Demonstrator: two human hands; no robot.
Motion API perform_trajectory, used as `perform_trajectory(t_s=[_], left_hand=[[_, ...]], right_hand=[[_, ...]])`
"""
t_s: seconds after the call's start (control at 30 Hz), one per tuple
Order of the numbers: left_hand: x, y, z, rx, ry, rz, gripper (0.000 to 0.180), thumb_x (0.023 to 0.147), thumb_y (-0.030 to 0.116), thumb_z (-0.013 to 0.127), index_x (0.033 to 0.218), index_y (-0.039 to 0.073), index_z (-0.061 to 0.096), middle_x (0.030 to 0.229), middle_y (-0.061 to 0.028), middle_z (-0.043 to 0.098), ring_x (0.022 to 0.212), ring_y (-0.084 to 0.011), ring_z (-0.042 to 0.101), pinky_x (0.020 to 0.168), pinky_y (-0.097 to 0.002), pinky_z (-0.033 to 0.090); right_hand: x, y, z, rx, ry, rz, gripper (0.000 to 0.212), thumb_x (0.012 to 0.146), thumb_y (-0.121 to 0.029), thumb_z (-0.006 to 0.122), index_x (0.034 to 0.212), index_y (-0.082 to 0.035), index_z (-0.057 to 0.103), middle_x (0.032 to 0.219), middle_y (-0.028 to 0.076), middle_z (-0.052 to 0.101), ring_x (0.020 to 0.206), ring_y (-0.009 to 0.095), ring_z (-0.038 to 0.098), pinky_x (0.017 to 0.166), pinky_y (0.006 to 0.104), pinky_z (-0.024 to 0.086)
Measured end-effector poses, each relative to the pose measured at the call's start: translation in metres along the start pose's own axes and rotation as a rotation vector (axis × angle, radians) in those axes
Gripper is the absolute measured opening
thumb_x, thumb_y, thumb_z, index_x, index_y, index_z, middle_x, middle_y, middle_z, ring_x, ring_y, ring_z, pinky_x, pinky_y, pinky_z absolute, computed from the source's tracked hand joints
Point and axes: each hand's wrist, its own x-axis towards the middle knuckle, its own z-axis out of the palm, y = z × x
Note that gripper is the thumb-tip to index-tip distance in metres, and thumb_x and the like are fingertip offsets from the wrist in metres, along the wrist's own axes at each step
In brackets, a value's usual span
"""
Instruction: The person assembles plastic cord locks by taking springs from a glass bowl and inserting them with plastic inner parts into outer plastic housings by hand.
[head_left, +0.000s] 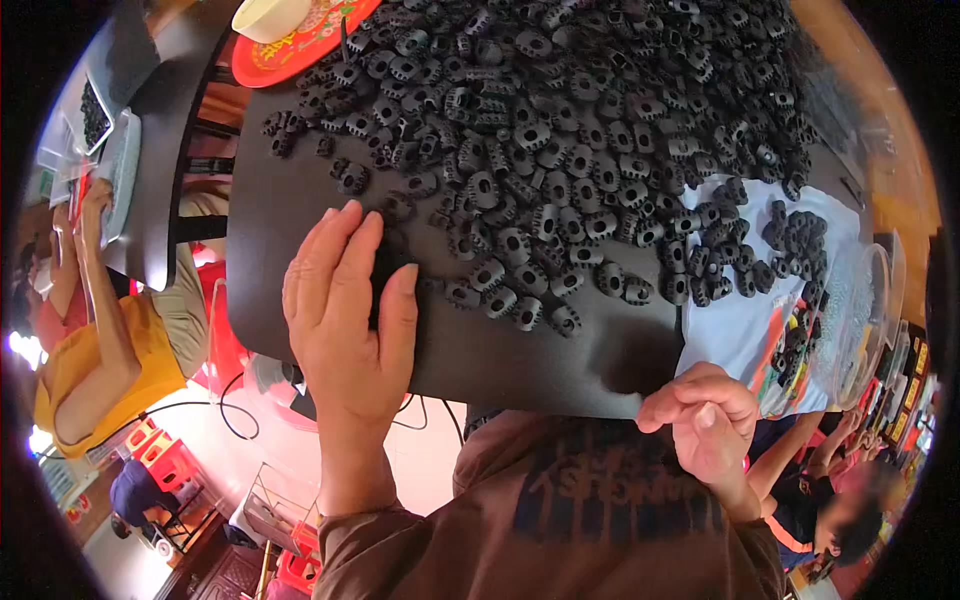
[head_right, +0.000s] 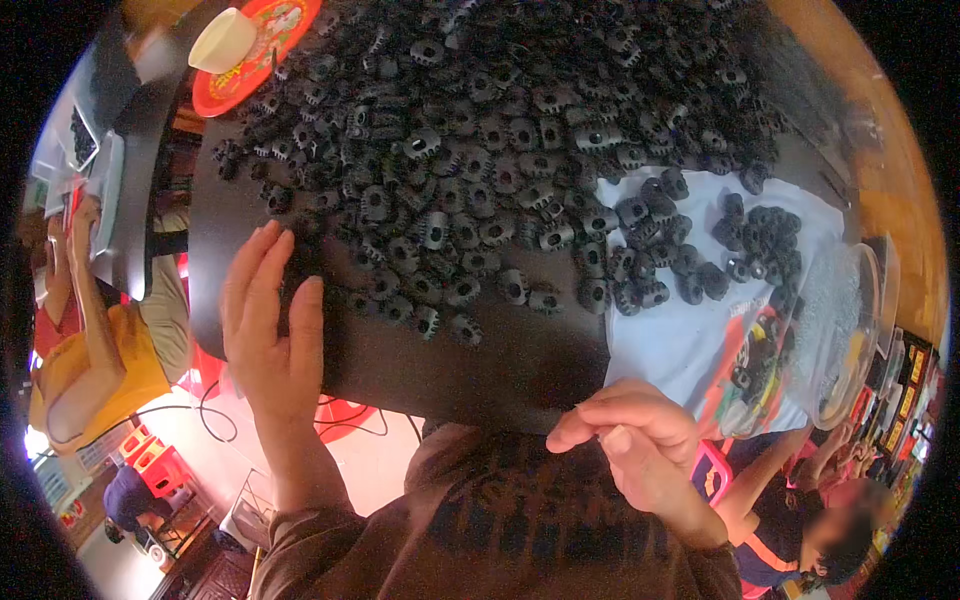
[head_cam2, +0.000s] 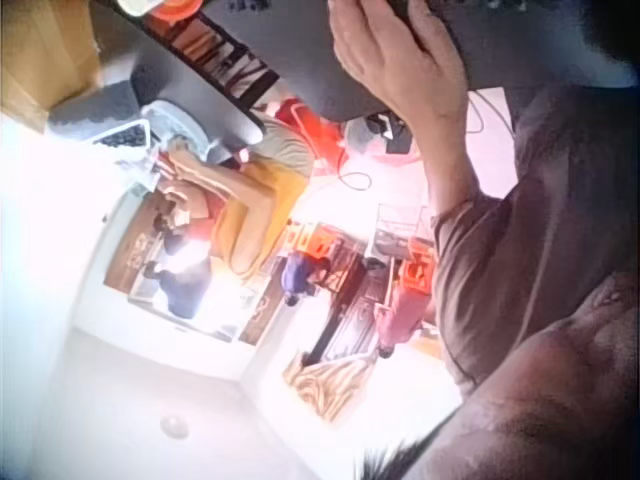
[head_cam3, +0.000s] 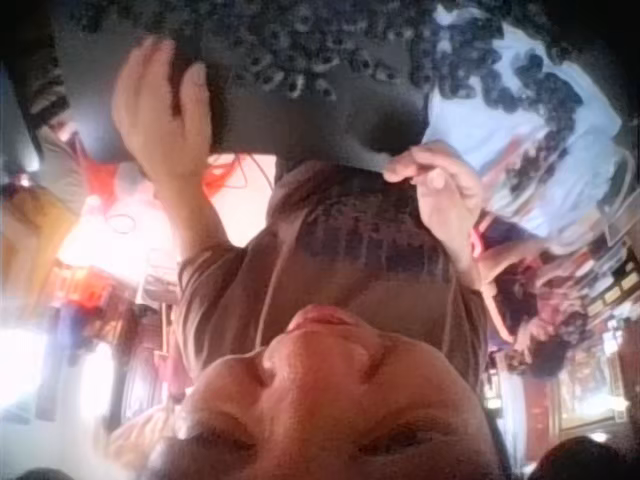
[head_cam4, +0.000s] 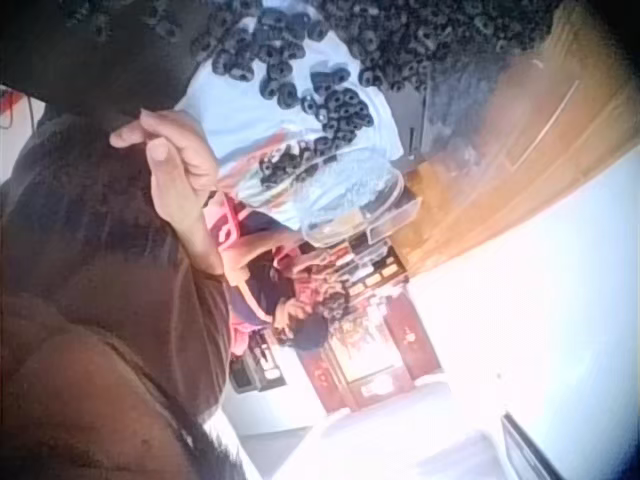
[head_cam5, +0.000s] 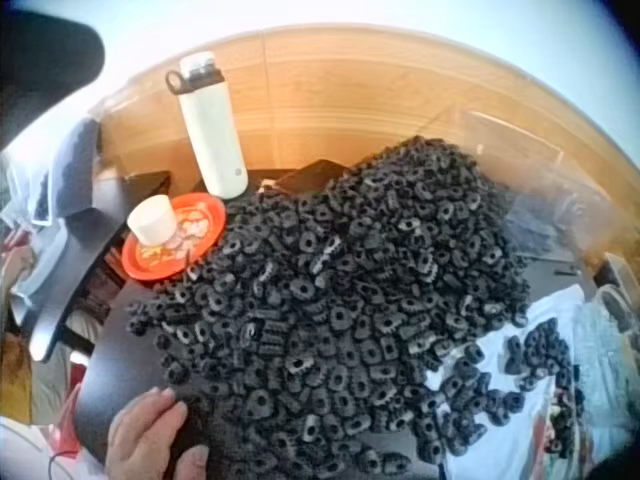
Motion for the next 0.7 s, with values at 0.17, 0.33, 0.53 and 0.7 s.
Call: perform_trajectory(t_s=[0.17,0.33,0.53,0.7], left_hand=[[0.012,-0.008,-0.004,-0.004,0.067,0.005,0.026,0.078,0.006,0.063,0.104,-0.001,0.063,0.109,-0.0149,0.061,0.102,-0.0312,0.057,0.089,-0.0376,0.042],[0.035,-0.027,-0.012,0.096,0.175,0.036,0.018,0.080,0.004,0.060,0.098,0.002,0.065,0.094,-0.0114,0.061,0.085,-0.0270,0.058,0.078,-0.0348,0.044],[0.052,-0.033,-0.007,0.128,0.043,0.101,0.016,0.081,0.005,0.059,0.096,0.003,0.065,0.089,-0.0120,0.061,0.084,-0.0294,0.057,0.076,-0.0368,0.044],[0.053,-0.034,-0.006,0.112,-0.035,0.053,0.014,0.082,0.006,0.057,0.094,0.002,0.063,0.090,-0.0121,0.061,0.084,-0.0314,0.056,0.076,-0.0382,0.044]], right_hand=[[0.000,0.000,0.000,-0.059,-0.008,-0.016,0.024,0.095,-0.013,0.047,0.108,0.004,0.058,0.085,0.017,0.060,0.075,0.026,0.063,0.071,0.0358,0.053],[-0.001,0.000,0.001,-0.096,-0.011,-0.028,0.024,0.095,-0.013,0.047,0.107,0.003,0.058,0.083,0.016,0.060,0.075,0.025,0.063,0.070,0.0352,0.053],[-0.002,0.001,0.000,-0.117,0.001,-0.049,0.023,0.095,-0.013,0.047,0.107,0.003,0.058,0.084,0.016,0.060,0.075,0.025,0.064,0.070,0.0349,0.053],[-0.002,-0.001,0.000,-0.090,-0.009,-0.035,0.023,0.094,-0.013,0.048,0.106,0.003,0.059,0.085,0.016,0.061,0.077,0.024,0.064,0.072,0.0344,0.052]])
